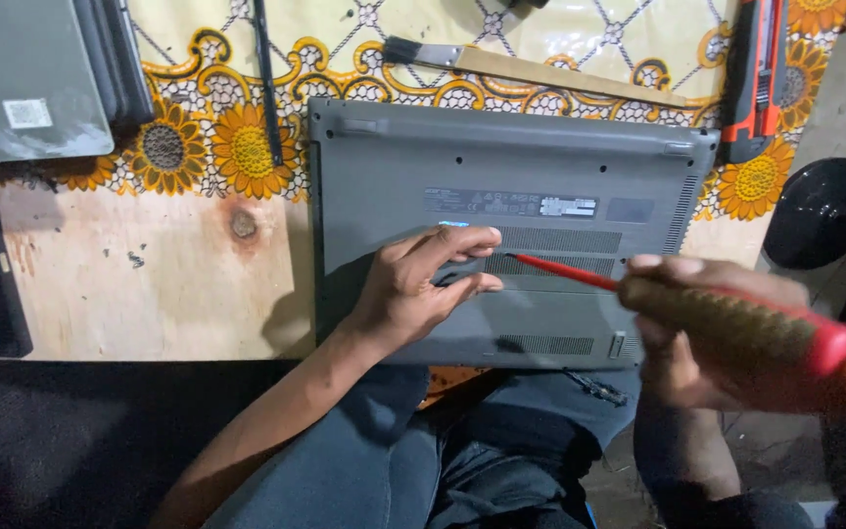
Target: The person is reassembling a laptop by placing the back cover and securing it with screws using a manual screwdriver.
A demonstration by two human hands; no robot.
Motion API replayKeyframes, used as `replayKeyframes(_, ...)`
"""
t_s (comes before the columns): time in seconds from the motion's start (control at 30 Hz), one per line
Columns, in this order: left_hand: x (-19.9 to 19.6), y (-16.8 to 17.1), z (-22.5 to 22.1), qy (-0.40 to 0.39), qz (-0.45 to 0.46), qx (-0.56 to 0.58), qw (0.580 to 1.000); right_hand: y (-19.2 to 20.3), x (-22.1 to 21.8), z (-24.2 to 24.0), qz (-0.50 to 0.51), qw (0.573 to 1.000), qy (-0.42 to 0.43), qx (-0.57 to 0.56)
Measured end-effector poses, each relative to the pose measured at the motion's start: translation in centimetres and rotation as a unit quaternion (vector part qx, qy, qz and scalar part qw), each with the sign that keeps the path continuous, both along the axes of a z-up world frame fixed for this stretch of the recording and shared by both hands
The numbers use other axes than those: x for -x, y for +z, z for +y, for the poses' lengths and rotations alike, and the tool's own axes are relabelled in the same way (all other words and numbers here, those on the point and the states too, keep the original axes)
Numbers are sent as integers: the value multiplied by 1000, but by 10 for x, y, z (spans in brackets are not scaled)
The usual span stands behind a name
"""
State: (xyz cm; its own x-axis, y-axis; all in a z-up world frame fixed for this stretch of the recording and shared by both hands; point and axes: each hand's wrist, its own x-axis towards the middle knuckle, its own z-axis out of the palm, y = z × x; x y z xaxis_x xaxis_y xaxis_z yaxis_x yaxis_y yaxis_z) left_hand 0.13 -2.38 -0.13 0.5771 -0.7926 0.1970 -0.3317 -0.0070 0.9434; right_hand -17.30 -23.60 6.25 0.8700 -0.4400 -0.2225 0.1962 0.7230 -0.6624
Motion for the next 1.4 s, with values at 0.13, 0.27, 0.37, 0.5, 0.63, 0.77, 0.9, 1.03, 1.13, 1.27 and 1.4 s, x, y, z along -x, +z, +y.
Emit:
replayKeyframes(0.13,-1,5,-1,7,-13,-15,1000,-19,-14,-13,165,828,-62,532)
replayKeyframes(0.27,-2,7,-4,3,-55,-39,998,-36,-25,-46,-71,735,-277,615)
replayKeyframes(0.37,-3,9,-9,6,-84,-47,995,-35,-24,-74,-100,705,-295,637)
replayKeyframes(0.5,-2,15,-12,26,-96,-86,991,-42,-7,-107,-127,684,-270,666)
replayKeyframes(0.63,-1,16,-17,31,-97,-88,991,-63,5,-110,-112,692,-331,632)
replayKeyframes(0.77,2,12,-15,21,-89,-117,989,-45,-17,-100,-87,700,-338,624)
replayKeyframes(0.9,2,17,-23,46,-102,-115,987,-41,-24,-102,-91,698,-318,635)
replayKeyframes(1.03,4,15,-23,47,-103,-122,986,-37,-28,-97,-86,711,-322,619)
replayKeyframes(1.13,5,13,-23,47,-104,-130,985,-31,-35,-88,-38,693,-355,626)
replayKeyframes(1.27,5,12,-23,50,-108,-131,984,-33,-32,-89,-51,707,-339,619)
replayKeyframes(1.4,5,13,-24,54,-110,-133,983,-32,-28,-87,-53,710,-348,610)
